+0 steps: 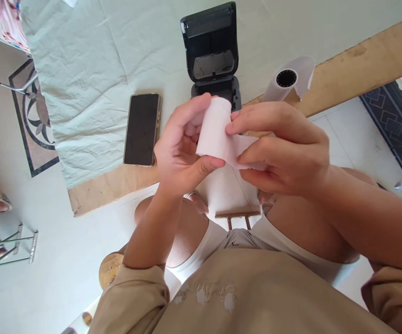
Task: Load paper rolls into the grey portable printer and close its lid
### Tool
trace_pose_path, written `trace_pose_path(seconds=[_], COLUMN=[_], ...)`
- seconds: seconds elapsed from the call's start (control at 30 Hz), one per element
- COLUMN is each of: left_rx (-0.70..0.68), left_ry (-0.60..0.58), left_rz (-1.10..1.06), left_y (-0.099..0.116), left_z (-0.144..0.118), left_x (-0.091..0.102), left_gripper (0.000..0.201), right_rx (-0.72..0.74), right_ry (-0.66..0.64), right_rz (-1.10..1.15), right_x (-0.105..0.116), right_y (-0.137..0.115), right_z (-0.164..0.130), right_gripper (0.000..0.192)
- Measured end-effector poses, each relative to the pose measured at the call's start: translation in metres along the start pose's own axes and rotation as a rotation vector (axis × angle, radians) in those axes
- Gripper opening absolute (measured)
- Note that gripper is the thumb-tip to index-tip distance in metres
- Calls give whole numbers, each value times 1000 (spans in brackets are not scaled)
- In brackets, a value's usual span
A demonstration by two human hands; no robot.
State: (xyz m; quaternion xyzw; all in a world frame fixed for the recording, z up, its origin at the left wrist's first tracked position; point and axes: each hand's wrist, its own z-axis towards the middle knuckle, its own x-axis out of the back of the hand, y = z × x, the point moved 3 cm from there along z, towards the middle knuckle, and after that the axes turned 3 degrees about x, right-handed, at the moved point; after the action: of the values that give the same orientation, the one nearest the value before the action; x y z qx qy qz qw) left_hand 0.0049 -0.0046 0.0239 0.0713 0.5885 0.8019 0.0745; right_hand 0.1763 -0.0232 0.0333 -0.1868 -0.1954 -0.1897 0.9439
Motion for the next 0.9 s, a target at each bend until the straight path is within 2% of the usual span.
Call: trace_pose_path(seconds=[0.1, 0.23, 0.3, 0.33, 0.37, 0.4, 0.43, 0.5, 0.53, 0.63, 0.7, 0.73, 0.8, 0.9], left_rx=[-37, 32, -22, -56, -74, -67, -49, 9, 15, -58, -79, -62, -8, -56], left_ry=[42, 53, 50, 51, 50, 48, 46, 14, -19, -148, -168, -150, -194, -167], left_rz=[-83, 58, 62, 54, 53, 62, 75, 77, 49, -121, -214, -237, -233, -163], left_y=[2, -1, 0, 1, 0, -1, -4, -8, -10, -8, -5, -4, -2, 3], left_z=[1, 0, -1, -1, -1, 0, 1, 3, 3, -1, -5, -6, -7, -5], left_x=[-1, 3, 4, 5, 5, 6, 7, 6, 5, -5, -11, -13, -15, -6], left_gripper=[37, 52, 46, 41, 40, 43, 51, 70, 72, 52, 41, 43, 52, 54], right_rx=[3, 9, 35, 41, 40, 37, 35, 54, 61, 16, 10, 16, -13, -159], right_ry=[-9, 7, 9, 0, -9, -15, -4, 58, 87, 119, 130, 128, 52, -95], right_rz=[-34, -70, -62, -40, -11, 15, 26, 5, -23, -67, -80, -71, 8, 234], right_x=[1, 2, 3, 3, 3, 3, 3, 2, 1, -5, -5, -4, -1, 3], right_y=[1, 0, -2, -3, -3, -4, -3, -4, -4, -6, -8, -9, -9, -6], right_z=[1, 1, 1, 2, 2, 3, 3, 5, 5, 7, 8, 8, 9, 7], right_gripper=[21, 19, 6, 11, 27, 38, 38, 19, 15, 25, 23, 22, 22, 25])
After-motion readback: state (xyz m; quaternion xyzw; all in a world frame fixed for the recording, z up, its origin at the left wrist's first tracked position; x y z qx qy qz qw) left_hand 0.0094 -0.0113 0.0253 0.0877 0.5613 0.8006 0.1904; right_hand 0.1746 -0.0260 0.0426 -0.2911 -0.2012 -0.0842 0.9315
